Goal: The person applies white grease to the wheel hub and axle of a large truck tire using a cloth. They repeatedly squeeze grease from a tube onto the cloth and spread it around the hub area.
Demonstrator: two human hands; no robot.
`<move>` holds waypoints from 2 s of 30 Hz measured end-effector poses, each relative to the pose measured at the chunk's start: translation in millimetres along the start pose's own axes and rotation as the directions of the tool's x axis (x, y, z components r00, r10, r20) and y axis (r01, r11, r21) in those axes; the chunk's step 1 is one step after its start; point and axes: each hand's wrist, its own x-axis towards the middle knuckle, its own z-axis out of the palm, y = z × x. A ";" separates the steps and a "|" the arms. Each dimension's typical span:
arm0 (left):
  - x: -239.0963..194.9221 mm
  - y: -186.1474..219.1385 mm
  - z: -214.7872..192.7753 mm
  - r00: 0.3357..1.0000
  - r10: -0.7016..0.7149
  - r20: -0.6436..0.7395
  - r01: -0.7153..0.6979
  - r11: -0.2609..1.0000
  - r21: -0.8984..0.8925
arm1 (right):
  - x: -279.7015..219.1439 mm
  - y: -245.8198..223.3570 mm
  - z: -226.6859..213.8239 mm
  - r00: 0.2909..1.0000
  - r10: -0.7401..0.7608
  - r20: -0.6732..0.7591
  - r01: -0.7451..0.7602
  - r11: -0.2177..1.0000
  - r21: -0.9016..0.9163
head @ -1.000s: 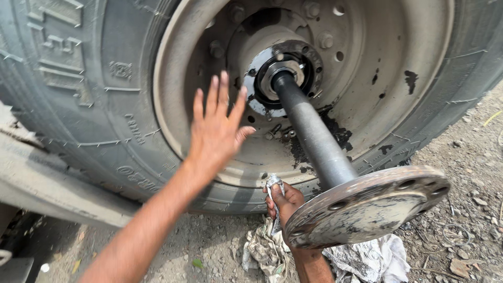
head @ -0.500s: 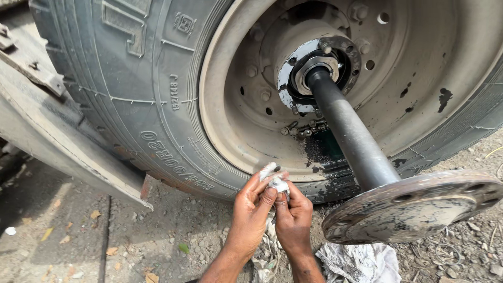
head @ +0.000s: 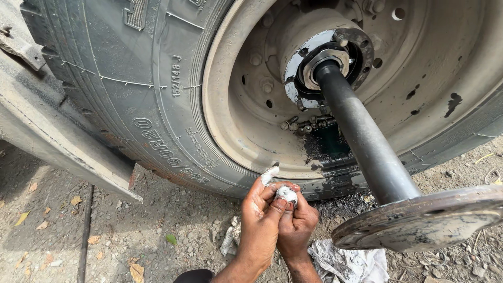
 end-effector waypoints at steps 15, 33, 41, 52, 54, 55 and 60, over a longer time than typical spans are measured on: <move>18.5 -7.0 -24.6 0.990 0.075 0.121 -0.077 0.997 0.012 | 8.0 6.6 -1.0 0.988 0.071 0.140 -0.091 0.985 0.148; 19.1 -14.7 -30.6 0.937 0.309 0.163 -0.349 0.819 0.455 | 25.9 -8.5 -8.8 0.916 0.325 0.235 -0.349 0.934 0.069; 19.7 -0.3 -27.0 0.994 -0.065 0.087 0.062 0.997 0.044 | 35.2 12.7 -15.4 0.799 0.547 0.249 -0.566 0.824 0.007; 150.7 70.5 21.2 0.755 0.324 0.570 -0.584 0.728 0.359 | 41.2 47.6 -29.1 0.749 0.587 0.307 -0.661 0.633 0.403; 183.7 84.0 37.6 0.628 0.378 0.680 -0.775 0.387 0.500 | 42.3 45.7 -29.6 0.746 0.585 0.319 -0.665 0.629 0.402; 197.8 89.4 44.6 0.610 0.370 0.701 -0.789 0.195 0.583 | 44.3 44.2 -29.0 0.742 0.586 0.327 -0.670 0.622 0.405; 243.7 100.6 63.1 0.513 0.287 0.809 -0.714 -0.381 0.588 | 47.6 36.3 -31.1 0.718 0.605 0.345 -0.696 0.603 0.389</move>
